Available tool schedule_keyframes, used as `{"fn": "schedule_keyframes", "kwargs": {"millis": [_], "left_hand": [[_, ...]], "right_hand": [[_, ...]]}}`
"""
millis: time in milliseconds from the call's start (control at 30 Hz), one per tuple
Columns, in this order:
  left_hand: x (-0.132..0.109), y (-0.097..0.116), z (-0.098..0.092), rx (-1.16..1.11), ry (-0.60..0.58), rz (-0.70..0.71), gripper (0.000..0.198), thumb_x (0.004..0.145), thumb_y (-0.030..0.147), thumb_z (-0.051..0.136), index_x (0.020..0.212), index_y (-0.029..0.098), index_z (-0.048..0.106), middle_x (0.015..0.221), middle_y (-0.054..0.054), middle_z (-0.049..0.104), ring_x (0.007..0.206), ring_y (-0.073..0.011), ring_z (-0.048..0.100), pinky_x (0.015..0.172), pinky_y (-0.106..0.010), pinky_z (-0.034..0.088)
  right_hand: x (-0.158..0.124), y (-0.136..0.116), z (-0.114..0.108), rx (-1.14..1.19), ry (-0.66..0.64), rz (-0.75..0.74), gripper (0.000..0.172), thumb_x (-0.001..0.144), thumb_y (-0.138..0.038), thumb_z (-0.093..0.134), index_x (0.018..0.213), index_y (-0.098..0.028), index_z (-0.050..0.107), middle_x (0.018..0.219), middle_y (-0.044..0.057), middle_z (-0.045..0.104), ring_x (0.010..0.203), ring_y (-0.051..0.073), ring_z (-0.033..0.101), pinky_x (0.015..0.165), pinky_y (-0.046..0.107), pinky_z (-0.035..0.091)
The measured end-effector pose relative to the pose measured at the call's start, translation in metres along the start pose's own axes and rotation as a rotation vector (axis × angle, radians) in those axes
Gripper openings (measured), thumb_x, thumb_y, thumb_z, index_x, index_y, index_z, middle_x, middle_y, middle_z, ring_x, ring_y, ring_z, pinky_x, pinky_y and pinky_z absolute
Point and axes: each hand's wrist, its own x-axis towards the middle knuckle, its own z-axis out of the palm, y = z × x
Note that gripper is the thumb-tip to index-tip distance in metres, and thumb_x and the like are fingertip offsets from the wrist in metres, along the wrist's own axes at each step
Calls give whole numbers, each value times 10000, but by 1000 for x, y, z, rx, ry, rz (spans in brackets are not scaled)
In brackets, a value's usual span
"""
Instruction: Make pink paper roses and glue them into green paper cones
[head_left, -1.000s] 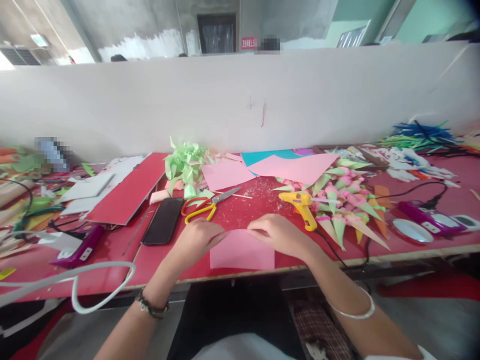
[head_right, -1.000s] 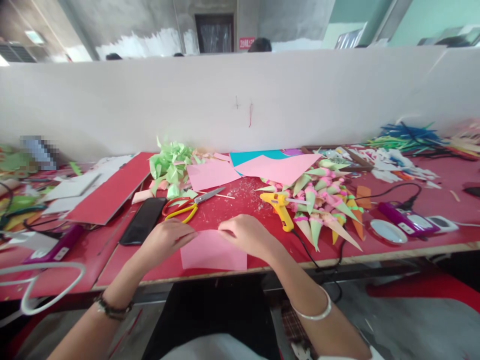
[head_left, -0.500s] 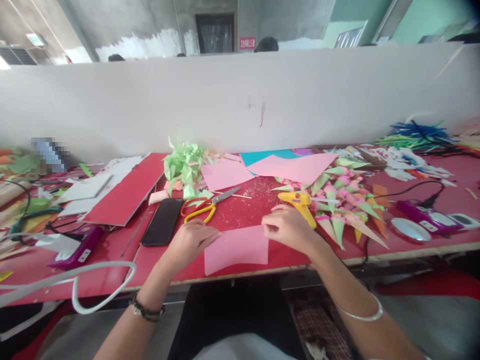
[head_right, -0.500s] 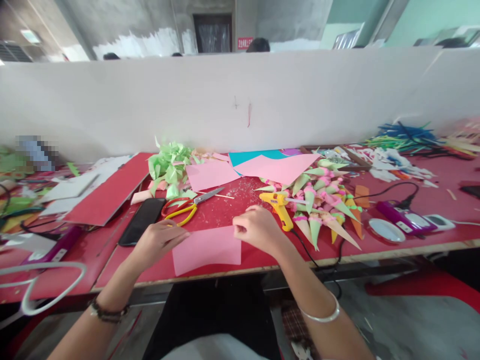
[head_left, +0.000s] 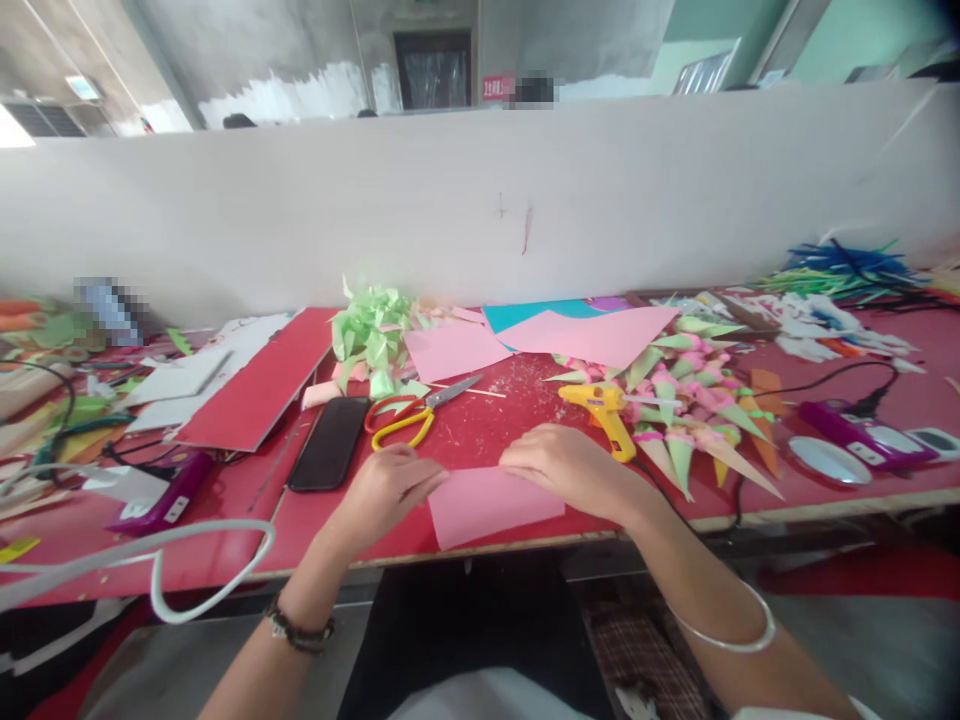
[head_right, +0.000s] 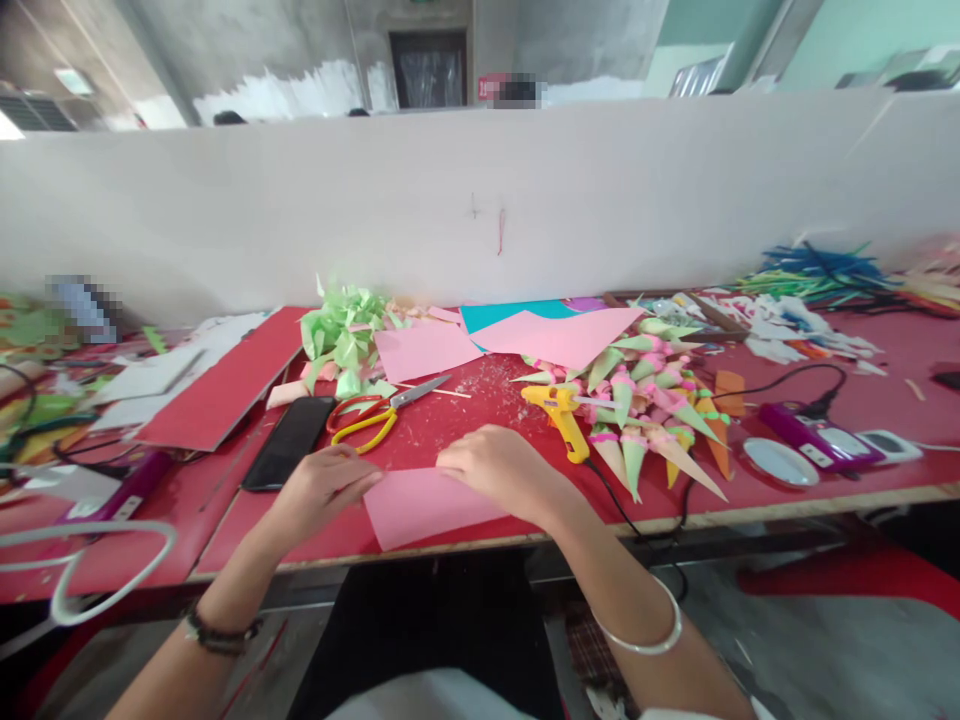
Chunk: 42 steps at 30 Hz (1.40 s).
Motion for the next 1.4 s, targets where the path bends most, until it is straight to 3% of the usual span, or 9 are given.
{"fn": "schedule_keyframes", "kwargs": {"millis": [200, 333, 400, 533, 600, 733, 867, 967, 1400], "left_hand": [[-9, -10, -3, -44, 74, -205, 346, 862, 243, 393, 550, 161, 517, 477, 25, 519, 520, -92, 505, 588, -205, 400], [-18, -20, 10, -417, 264, -506, 326, 874, 321, 346, 715, 138, 565, 586, 0, 568, 448, -69, 471, 479, -192, 388], [-21, -19, 21, -672, 333, -525, 383, 873, 415, 294, 867, 128, 548, 668, -29, 576, 475, -79, 474, 471, -207, 408], [-17, 0, 40, -952, 100, -407, 523, 731, 594, 453, 943, 120, 518, 664, -42, 577, 535, -118, 515, 498, -246, 453], [-12, 10, 47, -905, 105, -542, 407, 763, 524, 469, 827, 126, 523, 590, -18, 558, 501, -112, 519, 489, -235, 446], [-3, 18, 51, -730, 117, -735, 359, 844, 407, 374, 672, 127, 518, 466, 0, 525, 436, -118, 521, 455, -227, 418], [1, 22, 46, -697, 115, -549, 279, 825, 370, 424, 809, 133, 568, 688, -34, 627, 638, -147, 581, 594, -252, 471], [3, 26, 40, -763, 68, -379, 265, 782, 377, 506, 858, 136, 586, 849, -49, 639, 783, -166, 577, 711, -264, 465], [8, 17, 40, -800, 127, -313, 342, 673, 458, 614, 664, 117, 593, 609, -9, 537, 577, -110, 463, 566, -221, 382]], "right_hand": [[-5, 13, 1, 196, 23, 132, 332, 873, -284, 392, 579, -165, 491, 523, -27, 473, 515, 87, 430, 520, 218, 262], [-9, 32, 12, 426, 142, 249, 343, 873, -353, 359, 624, -163, 498, 543, -29, 459, 522, 96, 431, 498, 209, 302], [-9, 39, 23, 523, 256, 325, 343, 866, -395, 362, 683, -162, 535, 615, -7, 523, 596, 122, 491, 539, 222, 361], [-2, 42, 48, 640, 367, 413, 360, 865, -428, 346, 873, -168, 595, 811, 46, 616, 802, 189, 570, 672, 295, 449], [4, 35, 58, 615, 370, 419, 334, 862, -400, 364, 983, -172, 576, 891, 63, 617, 863, 203, 573, 747, 341, 457], [9, 11, 67, 340, 631, 368, 372, 791, -302, 505, 1144, -203, 445, 1135, 112, 491, 1110, 252, 426, 925, 437, 353], [8, -13, 65, 544, 437, 165, 403, 708, -321, 612, 1043, -216, 412, 1014, 75, 475, 897, 187, 497, 764, 332, 449], [6, -20, 62, 708, 336, 166, 473, 679, -354, 639, 1038, -218, 362, 953, 38, 451, 774, 137, 490, 663, 276, 456], [4, -17, 59, 1051, 174, 105, 517, 649, -271, 685, 1036, -225, 346, 987, 32, 493, 846, 137, 533, 729, 279, 462]]}}
